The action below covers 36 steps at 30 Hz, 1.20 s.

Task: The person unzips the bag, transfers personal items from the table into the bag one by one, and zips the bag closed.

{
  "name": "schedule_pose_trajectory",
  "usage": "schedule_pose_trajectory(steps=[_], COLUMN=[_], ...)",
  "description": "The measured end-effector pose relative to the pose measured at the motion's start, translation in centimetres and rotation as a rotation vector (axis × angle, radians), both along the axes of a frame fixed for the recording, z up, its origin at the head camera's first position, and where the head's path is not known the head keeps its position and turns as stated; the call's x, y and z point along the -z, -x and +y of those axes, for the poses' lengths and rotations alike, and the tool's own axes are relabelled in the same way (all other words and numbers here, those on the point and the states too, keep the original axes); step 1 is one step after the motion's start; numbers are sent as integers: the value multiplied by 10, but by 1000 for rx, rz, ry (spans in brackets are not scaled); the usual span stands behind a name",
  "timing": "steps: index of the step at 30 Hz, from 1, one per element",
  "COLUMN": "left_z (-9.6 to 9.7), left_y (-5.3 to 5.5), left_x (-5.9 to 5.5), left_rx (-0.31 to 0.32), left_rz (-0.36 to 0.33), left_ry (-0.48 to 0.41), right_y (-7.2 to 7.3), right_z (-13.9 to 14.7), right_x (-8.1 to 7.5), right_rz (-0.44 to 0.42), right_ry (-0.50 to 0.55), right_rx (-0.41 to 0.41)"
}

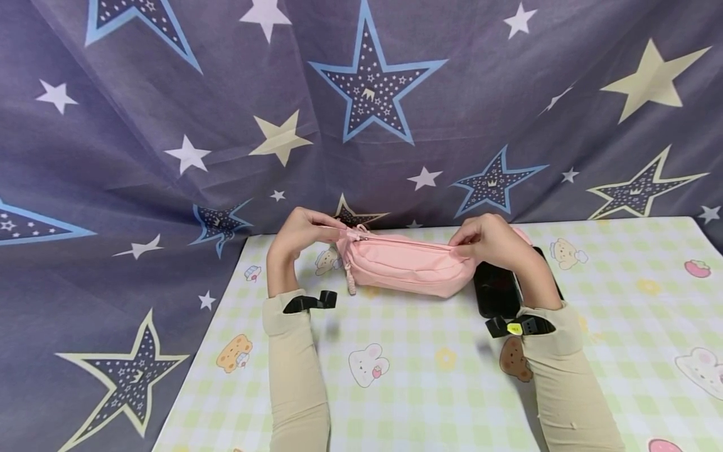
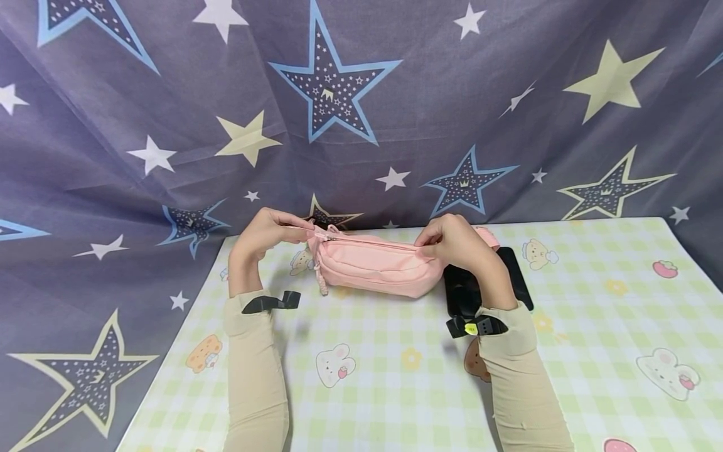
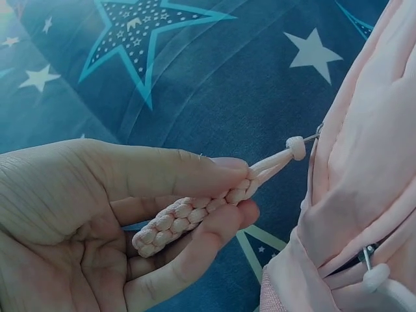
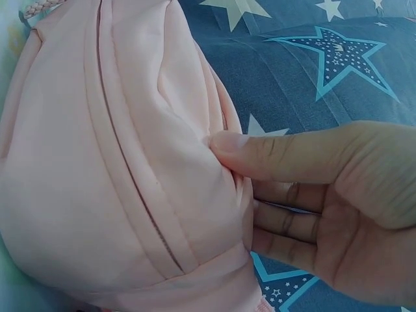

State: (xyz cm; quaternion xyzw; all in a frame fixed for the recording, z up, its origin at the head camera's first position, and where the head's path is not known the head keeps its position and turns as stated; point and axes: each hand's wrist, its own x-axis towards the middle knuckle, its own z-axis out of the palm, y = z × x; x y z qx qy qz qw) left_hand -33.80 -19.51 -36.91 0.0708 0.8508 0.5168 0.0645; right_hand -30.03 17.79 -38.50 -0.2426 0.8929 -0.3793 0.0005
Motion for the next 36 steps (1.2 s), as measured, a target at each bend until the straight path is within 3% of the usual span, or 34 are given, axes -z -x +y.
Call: schedule_pose_trajectory(steps=[9,25,36], left_z=[-5,-9,-19], left_y=[1,2,0], left_x=[1,9,27], left_rx=[-43,-135,-178], left_rz=[-5,39,37], left_ry=[9,-75,-133], right_y=[-1,0,2], right_z=[2,6,8], right_x=[1,2,4], right_rz=[30,60,64], right_ry=[10,48,83], right_rx=[-1,2,-2])
